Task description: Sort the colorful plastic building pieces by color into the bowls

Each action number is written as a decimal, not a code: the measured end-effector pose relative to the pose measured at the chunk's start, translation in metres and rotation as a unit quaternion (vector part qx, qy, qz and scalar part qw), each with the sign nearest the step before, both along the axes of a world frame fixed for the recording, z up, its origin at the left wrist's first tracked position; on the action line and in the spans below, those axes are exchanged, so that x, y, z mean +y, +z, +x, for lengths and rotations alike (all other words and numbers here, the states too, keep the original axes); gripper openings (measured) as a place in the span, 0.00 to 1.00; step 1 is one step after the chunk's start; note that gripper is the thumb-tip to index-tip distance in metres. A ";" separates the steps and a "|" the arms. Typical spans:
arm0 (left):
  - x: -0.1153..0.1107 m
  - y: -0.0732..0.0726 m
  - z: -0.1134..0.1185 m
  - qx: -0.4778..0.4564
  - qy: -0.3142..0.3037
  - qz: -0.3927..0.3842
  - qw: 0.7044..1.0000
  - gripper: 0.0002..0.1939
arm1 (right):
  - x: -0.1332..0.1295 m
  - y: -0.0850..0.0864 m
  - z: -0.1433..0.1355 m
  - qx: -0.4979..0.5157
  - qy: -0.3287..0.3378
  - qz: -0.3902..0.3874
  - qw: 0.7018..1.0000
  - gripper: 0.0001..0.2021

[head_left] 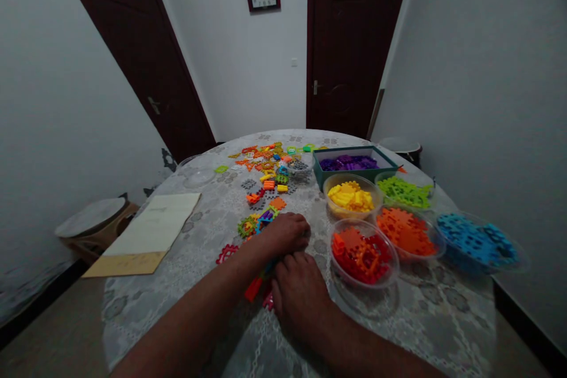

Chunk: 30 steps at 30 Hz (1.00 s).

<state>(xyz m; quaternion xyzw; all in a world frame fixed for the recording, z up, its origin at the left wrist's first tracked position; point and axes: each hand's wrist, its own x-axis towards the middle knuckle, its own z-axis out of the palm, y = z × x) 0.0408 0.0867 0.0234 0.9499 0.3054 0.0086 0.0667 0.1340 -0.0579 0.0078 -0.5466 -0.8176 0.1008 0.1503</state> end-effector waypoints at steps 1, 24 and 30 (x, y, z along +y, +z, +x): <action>-0.002 0.001 -0.006 -0.004 -0.002 0.001 1.000 0.13 | 0.000 0.000 0.000 0.000 0.002 0.001 1.000 0.11; 0.149 0.036 0.029 -0.042 0.313 0.035 0.948 0.32 | 0.009 -0.011 0.006 0.044 0.000 0.032 0.999 0.06; 0.154 0.024 0.027 -0.034 0.324 0.053 0.944 0.18 | 0.011 -0.008 0.008 0.038 -0.010 0.020 0.999 0.07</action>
